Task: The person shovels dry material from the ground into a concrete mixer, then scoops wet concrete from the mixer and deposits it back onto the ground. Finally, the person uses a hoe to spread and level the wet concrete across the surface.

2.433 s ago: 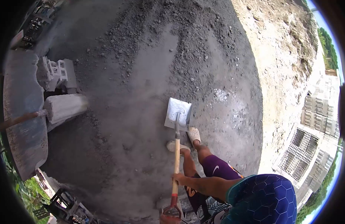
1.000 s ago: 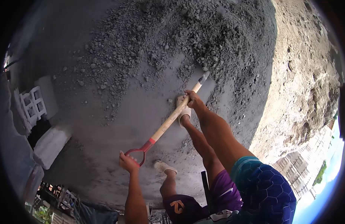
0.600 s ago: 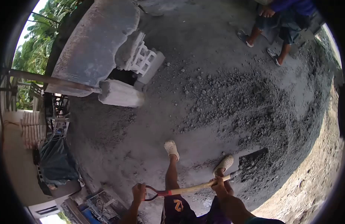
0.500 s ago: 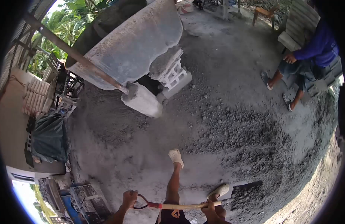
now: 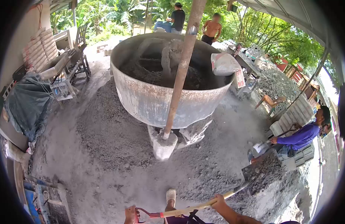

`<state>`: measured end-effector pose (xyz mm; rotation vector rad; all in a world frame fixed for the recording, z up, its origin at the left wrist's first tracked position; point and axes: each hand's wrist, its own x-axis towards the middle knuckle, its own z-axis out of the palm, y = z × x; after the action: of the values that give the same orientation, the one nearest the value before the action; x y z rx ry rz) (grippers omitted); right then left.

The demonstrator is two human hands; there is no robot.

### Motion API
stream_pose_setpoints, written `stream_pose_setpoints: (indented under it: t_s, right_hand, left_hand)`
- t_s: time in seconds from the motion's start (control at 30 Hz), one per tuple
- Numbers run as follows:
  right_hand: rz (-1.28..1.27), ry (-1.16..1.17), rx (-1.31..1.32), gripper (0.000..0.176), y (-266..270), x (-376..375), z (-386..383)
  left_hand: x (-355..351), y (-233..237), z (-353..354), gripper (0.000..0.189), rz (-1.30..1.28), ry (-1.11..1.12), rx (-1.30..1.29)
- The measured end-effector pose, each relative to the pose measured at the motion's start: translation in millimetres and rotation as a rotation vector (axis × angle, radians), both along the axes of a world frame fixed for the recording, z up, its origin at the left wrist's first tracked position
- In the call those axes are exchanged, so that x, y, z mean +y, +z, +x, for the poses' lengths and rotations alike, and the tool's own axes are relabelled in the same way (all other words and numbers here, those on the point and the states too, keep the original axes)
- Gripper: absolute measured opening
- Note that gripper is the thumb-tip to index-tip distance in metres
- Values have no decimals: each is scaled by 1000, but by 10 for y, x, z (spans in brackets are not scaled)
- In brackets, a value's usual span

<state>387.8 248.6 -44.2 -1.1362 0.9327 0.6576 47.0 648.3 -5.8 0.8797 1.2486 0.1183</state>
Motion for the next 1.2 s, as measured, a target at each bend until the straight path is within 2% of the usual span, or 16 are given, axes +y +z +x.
stream_pose_setpoints:
  t_s: [0.07,0.17,0.23,0.27,0.37,0.43,0.5,0.57,0.63,0.77,0.83,0.93,1.0,1.1,1.17,1.2]
  right_hand:
    - [-15,-75,-94,16,741,644,601]
    - [4,163,-451,20,1949,1708,1176]
    - [116,211,-628,18,2062,2226,1620]
    - [107,230,-584,17,2705,2706,1425]
    - [376,464,-634,18,2674,3373,1501]
    - [281,556,-565,18,2725,3719,1346]
    - [307,547,-536,18,2529,3881,988]
    - [376,467,-443,17,2370,3786,313]
    - [438,371,-329,16,1951,3502,-431]
    - [460,185,-124,15,1187,2641,-1875]
    - [474,-97,-52,14,429,2135,-2607]
    - [388,-435,86,16,-201,1564,-3343]
    - [301,-711,217,19,-305,1324,-3621]
    - [185,-1027,333,19,-408,966,-4178]
    - [245,-1174,340,20,-674,760,-4684]
    - [312,-1277,331,21,-737,703,-4897]
  left_hand:
    - [-103,-100,65,35,-133,130,-123]
    - [-395,-499,355,33,-455,304,-317]
    - [-509,-86,753,30,-576,363,-272]
    - [-512,-168,868,29,-645,316,-284]
    - [-398,-346,1123,27,-809,181,-350]
    - [-421,-293,857,25,-901,100,-403]
    - [-246,-190,396,24,-708,-24,-354]
    - [29,-651,-278,23,-660,98,-282]
    - [220,-111,-980,24,-632,171,-134]
    - [538,-34,-2354,27,-360,221,116]
    - [822,-21,-2692,28,-82,20,176]
    - [1180,221,-2248,32,350,-286,164]
    - [861,1137,-1515,32,489,-499,65]
    - [529,1339,-952,31,755,-909,-105]
    - [181,1695,-620,27,990,-1418,-490]
    - [-3,1734,-504,27,964,-1452,-496]
